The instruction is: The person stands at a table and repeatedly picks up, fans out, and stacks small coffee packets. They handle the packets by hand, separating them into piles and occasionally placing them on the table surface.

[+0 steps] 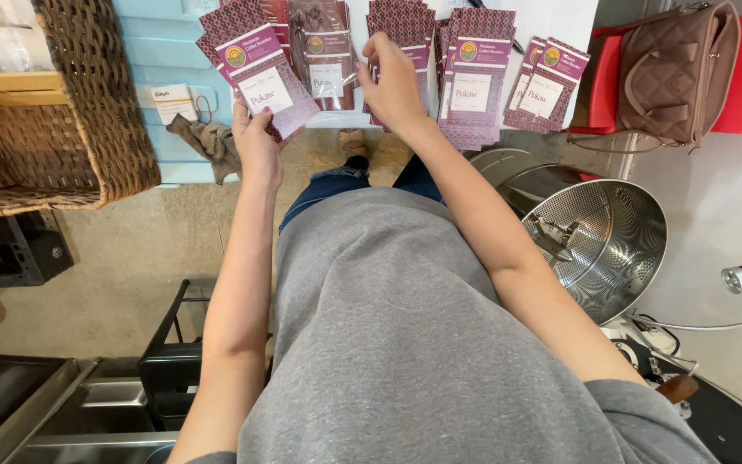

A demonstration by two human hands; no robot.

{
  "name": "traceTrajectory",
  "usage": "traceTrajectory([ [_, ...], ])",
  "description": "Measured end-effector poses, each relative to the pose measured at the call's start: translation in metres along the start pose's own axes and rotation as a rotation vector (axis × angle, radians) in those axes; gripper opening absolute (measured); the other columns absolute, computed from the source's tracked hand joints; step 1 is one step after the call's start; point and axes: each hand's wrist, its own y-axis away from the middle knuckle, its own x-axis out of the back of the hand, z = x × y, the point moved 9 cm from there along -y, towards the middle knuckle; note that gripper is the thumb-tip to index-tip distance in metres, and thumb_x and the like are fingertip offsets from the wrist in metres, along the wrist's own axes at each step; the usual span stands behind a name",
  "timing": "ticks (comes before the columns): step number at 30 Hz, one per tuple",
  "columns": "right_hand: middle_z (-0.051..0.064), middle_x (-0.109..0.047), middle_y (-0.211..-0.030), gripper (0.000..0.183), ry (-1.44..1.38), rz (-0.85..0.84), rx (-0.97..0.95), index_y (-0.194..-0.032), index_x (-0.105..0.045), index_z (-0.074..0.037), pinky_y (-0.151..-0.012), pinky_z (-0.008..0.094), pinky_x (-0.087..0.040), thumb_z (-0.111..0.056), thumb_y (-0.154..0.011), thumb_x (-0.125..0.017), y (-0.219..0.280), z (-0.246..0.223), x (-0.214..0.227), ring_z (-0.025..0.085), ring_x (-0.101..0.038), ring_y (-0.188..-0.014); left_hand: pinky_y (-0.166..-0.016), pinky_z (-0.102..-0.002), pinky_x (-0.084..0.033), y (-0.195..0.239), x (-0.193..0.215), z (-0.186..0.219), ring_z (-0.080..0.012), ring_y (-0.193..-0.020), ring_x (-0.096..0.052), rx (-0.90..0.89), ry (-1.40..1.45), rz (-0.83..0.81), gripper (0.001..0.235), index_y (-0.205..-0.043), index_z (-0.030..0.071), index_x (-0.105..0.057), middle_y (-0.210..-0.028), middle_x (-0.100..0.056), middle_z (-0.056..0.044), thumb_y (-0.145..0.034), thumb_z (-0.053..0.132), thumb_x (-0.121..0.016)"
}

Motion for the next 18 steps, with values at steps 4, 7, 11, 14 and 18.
traceTrajectory([
  [4, 0.004, -0.065, -0.076, 0.025, -0.081, 0.010, -0.059, -0.097, -0.053, -0.010, -0.065, 0.030, -0.052, 0.010, -0.087, -0.064, -0.004, 0.018, -0.011, 0.014, -0.061, -0.068, -0.075, -0.050, -0.068, 0.001, 0.006, -0.002, -0.0241, -0.106, -0.068, -0.015, -0.019, -0.019, 0.044, -0.133, 0.021, -0.056, -0.125, -0.070, -0.003, -0.093, 0.004, -0.049],
  [7, 0.003, -0.058, -0.080, 0.029, -0.237, 0.014, -0.096, -0.092, -0.056, -0.010, -0.067, 0.020, -0.050, 0.018, -0.084, -0.060, 0.003, 0.021, -0.008, 0.011, -0.058, -0.073, -0.071, -0.047, -0.066, -0.002, 0.012, -0.008, -0.0215, -0.099, -0.070, -0.028, -0.013, -0.041, 0.041, -0.131, 0.021, -0.056, -0.119, -0.071, -0.001, -0.093, 0.006, -0.050],
  [11, 0.001, -0.059, -0.082, 0.027, -0.177, 0.016, -0.104, -0.096, -0.059, -0.014, -0.065, 0.024, -0.048, 0.011, -0.086, -0.058, 0.026, 0.007, 0.007, 0.011, -0.057, -0.071, -0.066, -0.047, -0.064, 0.004, 0.018, -0.009, -0.0217, -0.093, -0.068, -0.041, 0.034, -0.037, 0.038, -0.127, 0.019, -0.057, -0.115, -0.070, -0.003, -0.092, 0.003, -0.050],
  [14, -0.001, -0.064, -0.078, 0.024, -0.119, 0.021, -0.139, -0.097, -0.062, -0.017, -0.062, 0.029, -0.047, 0.004, -0.086, -0.060, 0.036, 0.012, 0.006, 0.011, -0.056, -0.059, -0.064, -0.045, -0.062, -0.001, 0.025, -0.014, -0.0215, -0.088, -0.065, -0.073, 0.094, -0.028, 0.036, -0.126, 0.013, -0.056, -0.112, -0.070, -0.007, -0.093, 0.000, -0.049],
  [18, 0.002, -0.063, -0.072, 0.018, -0.093, -0.019, -0.110, -0.096, -0.062, -0.014, -0.068, 0.034, -0.047, 0.001, -0.086, -0.057, 0.037, 0.016, -0.007, 0.017, -0.059, -0.064, -0.070, -0.042, -0.060, -0.007, 0.042, -0.015, -0.0179, -0.088, -0.065, -0.140, 0.197, 0.013, 0.033, -0.117, 0.012, -0.059, -0.107, -0.072, -0.008, -0.090, -0.004, -0.049],
])
